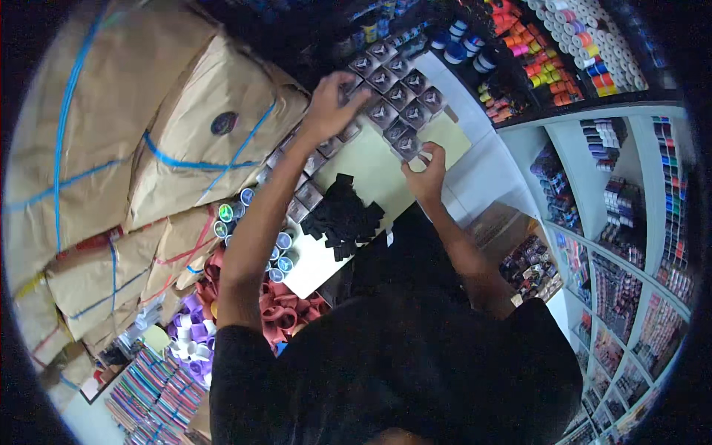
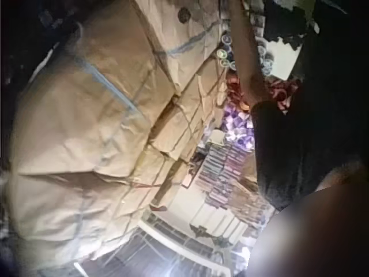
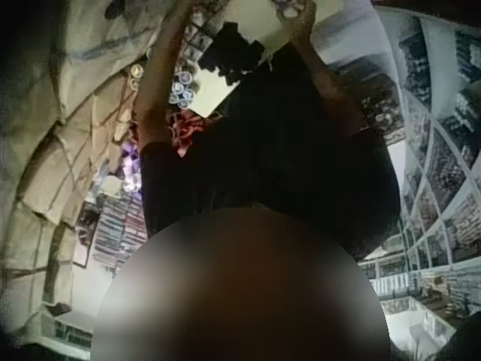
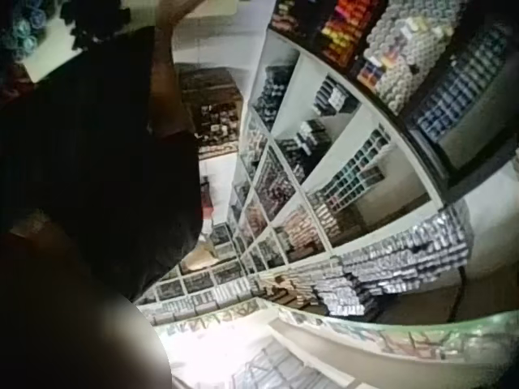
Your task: Packing small circular items into individual silver cardboard boxes.
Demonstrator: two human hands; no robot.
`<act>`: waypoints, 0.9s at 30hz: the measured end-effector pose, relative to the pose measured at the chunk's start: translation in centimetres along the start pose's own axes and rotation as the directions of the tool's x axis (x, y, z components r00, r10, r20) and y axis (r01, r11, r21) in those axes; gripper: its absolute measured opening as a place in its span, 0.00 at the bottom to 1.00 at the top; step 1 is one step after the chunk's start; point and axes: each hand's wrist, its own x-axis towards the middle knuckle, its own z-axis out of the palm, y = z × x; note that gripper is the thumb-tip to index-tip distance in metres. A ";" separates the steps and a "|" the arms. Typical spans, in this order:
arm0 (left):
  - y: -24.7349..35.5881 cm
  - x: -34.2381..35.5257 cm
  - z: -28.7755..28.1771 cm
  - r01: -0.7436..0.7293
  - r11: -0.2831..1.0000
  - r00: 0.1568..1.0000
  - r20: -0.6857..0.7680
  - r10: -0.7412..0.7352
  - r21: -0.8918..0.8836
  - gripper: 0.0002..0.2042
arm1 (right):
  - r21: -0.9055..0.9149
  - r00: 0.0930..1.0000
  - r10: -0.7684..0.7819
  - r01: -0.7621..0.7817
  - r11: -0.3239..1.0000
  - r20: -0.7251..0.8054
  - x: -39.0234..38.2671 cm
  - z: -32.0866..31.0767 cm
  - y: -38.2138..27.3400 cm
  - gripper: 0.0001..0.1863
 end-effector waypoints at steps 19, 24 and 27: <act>-10.5 16.7 8.0 0.330 0.925 0.815 0.437 -0.380 0.189 0.41 | 0.031 1.000 -0.004 0.005 1.000 -0.014 2.8 2.8 3.3 0.28; -10.9 16.9 7.4 0.302 0.938 0.817 0.461 -0.346 0.167 0.42 | -0.018 1.000 -0.025 0.025 1.000 0.011 2.9 3.2 3.4 0.27; -11.5 16.9 7.2 0.277 0.947 0.824 0.466 -0.323 0.165 0.42 | -0.008 0.999 -0.040 0.040 0.999 0.025 3.0 2.7 2.7 0.25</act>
